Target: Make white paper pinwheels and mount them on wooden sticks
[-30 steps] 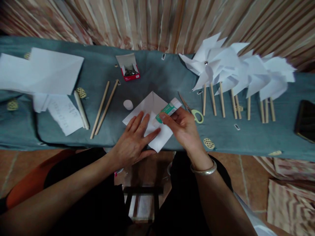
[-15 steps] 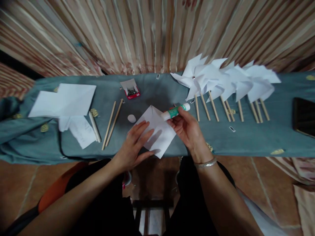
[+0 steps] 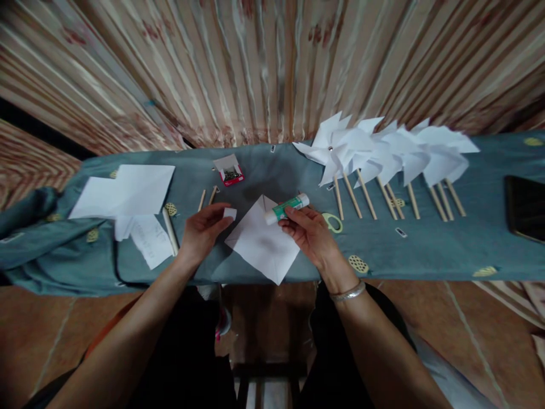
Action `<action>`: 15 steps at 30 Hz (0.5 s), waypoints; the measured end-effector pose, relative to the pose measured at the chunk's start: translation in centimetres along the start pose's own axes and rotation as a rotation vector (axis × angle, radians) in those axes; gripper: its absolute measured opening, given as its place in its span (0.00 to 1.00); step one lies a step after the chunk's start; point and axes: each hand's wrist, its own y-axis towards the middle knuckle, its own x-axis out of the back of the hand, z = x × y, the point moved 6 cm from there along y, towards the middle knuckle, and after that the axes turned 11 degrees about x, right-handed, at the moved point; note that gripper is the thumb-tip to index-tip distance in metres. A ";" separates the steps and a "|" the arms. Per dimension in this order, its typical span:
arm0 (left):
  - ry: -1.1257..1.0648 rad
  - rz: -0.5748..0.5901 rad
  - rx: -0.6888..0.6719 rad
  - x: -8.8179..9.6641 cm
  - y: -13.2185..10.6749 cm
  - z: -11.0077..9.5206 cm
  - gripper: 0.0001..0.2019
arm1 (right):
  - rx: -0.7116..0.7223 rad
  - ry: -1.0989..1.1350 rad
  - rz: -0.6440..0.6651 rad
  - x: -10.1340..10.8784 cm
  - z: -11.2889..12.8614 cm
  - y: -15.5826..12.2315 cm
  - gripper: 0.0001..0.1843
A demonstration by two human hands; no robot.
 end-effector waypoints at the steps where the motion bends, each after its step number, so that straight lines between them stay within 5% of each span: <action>1: -0.123 0.032 0.065 -0.4 -0.1 0.3 0.17 | 0.000 0.001 0.014 -0.2 -0.1 0.0 0.15; 5: -0.355 0.148 0.203 -2.1 -0.9 0.7 0.18 | 0.001 0.001 0.045 -0.9 -0.4 -0.2 0.14; 15: -0.397 0.179 0.223 -2.8 -1.8 0.6 0.18 | -0.011 0.013 0.021 -2.2 -0.6 -0.6 0.15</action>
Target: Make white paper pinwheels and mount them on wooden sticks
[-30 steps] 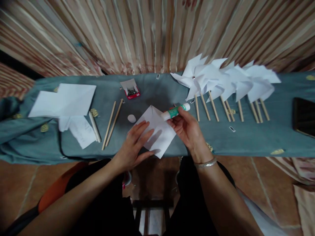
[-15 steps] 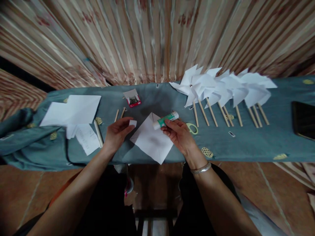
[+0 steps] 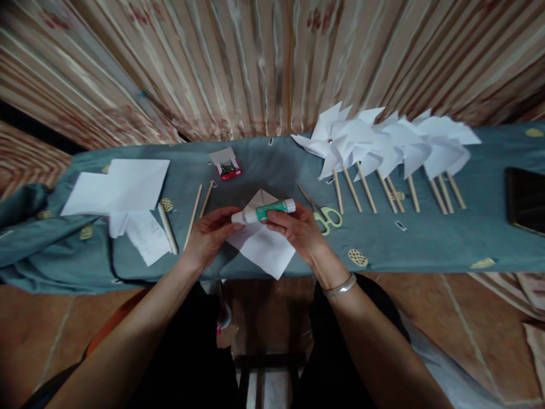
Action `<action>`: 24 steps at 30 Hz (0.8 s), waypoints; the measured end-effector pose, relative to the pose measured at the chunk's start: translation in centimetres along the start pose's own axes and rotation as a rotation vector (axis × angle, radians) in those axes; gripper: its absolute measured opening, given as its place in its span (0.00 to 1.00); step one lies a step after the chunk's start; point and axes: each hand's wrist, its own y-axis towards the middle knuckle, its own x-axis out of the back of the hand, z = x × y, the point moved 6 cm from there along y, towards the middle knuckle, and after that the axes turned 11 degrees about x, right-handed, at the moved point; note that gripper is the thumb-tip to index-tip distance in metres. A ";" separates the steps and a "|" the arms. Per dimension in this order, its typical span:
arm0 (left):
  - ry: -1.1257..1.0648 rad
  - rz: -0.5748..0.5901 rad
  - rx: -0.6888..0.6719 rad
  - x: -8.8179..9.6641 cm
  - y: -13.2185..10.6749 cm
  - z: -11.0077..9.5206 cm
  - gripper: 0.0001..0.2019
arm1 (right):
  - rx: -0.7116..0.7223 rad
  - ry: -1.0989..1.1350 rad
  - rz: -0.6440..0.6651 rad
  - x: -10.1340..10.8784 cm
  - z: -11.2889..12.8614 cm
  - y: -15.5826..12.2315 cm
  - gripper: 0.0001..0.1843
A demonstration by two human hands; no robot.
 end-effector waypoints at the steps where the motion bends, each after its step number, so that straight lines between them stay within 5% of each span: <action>1: -0.002 0.002 -0.001 0.0 0.0 0.0 0.18 | 0.000 -0.001 -0.004 0.0 -0.1 0.0 0.15; 24: 0.034 -0.027 -0.067 0.3 -0.4 -0.1 0.18 | 0.013 -0.091 -0.001 -0.3 -0.6 -0.3 0.20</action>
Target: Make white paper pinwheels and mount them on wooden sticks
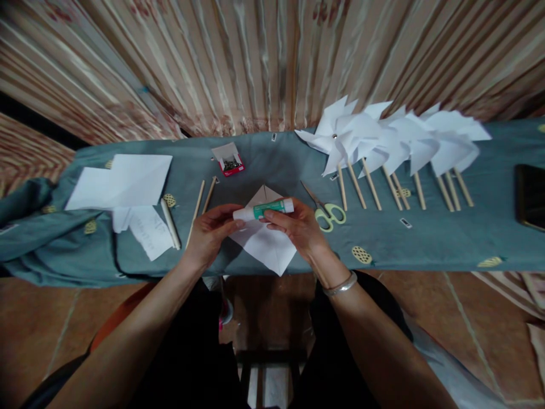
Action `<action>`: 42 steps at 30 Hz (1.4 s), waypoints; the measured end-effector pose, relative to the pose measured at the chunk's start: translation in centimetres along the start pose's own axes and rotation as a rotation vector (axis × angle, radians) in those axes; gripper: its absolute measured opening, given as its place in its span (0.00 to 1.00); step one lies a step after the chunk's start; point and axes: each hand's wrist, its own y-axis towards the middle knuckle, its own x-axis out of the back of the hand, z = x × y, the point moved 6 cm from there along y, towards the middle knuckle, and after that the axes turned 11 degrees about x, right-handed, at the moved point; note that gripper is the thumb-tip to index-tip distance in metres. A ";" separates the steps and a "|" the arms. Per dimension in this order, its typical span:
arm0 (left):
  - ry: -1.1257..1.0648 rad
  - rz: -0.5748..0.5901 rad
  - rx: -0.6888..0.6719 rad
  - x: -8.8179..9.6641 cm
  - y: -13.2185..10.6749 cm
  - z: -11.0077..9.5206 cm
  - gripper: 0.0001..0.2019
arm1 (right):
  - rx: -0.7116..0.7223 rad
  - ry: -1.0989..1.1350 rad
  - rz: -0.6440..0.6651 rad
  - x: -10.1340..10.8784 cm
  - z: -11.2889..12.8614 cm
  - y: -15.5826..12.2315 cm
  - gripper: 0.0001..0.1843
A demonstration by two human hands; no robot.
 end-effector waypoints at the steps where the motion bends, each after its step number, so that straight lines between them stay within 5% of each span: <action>1: 0.009 -0.005 -0.006 0.1 0.0 0.0 0.18 | -0.003 -0.003 0.006 -0.1 0.0 0.0 0.20; 32: 0.346 0.001 -0.219 -0.9 -0.9 -1.1 0.16 | 0.046 -0.203 0.075 -1.0 0.0 -0.7 0.25; 37: 0.371 -0.182 -0.287 1.9 1.1 -2.0 0.17 | 0.257 -0.462 0.036 1.7 1.7 -0.5 0.21; 42: 0.743 -0.334 -0.430 3.7 2.4 -3.0 0.13 | 0.487 -0.958 0.113 3.0 2.9 -2.0 0.10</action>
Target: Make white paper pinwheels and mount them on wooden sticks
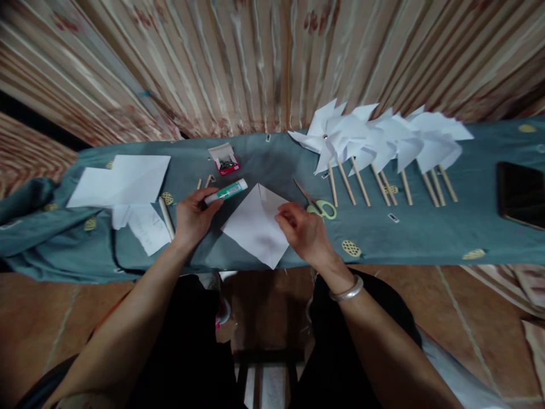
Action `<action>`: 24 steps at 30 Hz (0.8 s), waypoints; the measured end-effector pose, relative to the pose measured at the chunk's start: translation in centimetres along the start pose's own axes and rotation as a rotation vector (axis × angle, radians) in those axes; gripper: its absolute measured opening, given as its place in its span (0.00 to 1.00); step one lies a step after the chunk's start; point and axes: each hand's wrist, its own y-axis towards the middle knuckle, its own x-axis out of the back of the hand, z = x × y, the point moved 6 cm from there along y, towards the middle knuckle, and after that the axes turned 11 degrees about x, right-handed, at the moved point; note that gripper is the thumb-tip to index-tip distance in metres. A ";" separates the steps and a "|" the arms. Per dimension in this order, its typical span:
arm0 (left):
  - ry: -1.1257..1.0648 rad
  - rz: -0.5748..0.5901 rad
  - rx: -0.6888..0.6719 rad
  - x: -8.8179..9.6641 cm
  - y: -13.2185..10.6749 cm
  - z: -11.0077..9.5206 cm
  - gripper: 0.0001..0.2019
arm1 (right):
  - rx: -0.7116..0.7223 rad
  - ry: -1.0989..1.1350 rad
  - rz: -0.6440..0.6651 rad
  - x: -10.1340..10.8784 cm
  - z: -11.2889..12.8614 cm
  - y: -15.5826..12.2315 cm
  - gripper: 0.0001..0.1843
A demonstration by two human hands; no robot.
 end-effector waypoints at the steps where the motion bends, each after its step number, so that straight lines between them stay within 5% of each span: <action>1: 0.060 0.001 -0.037 0.0 0.2 0.0 0.12 | 0.030 -0.075 0.033 0.0 0.2 -0.3 0.10; 9: 0.283 0.007 -0.326 0.1 -2.1 -3.0 0.24 | 0.335 -0.286 0.116 0.8 2.2 -1.9 0.12; 13: 0.240 0.398 -0.533 -2.2 -7.1 -4.9 0.19 | 0.346 -0.274 0.122 1.4 2.5 -2.3 0.12; 17: 0.257 0.542 -0.524 -3.5 -9.6 -4.6 0.17 | 0.388 -0.270 0.166 1.3 3.0 -3.1 0.14; 24: 0.237 0.495 -0.498 -3.6 -9.4 -4.7 0.16 | 0.412 -0.289 0.271 0.5 3.3 -4.4 0.19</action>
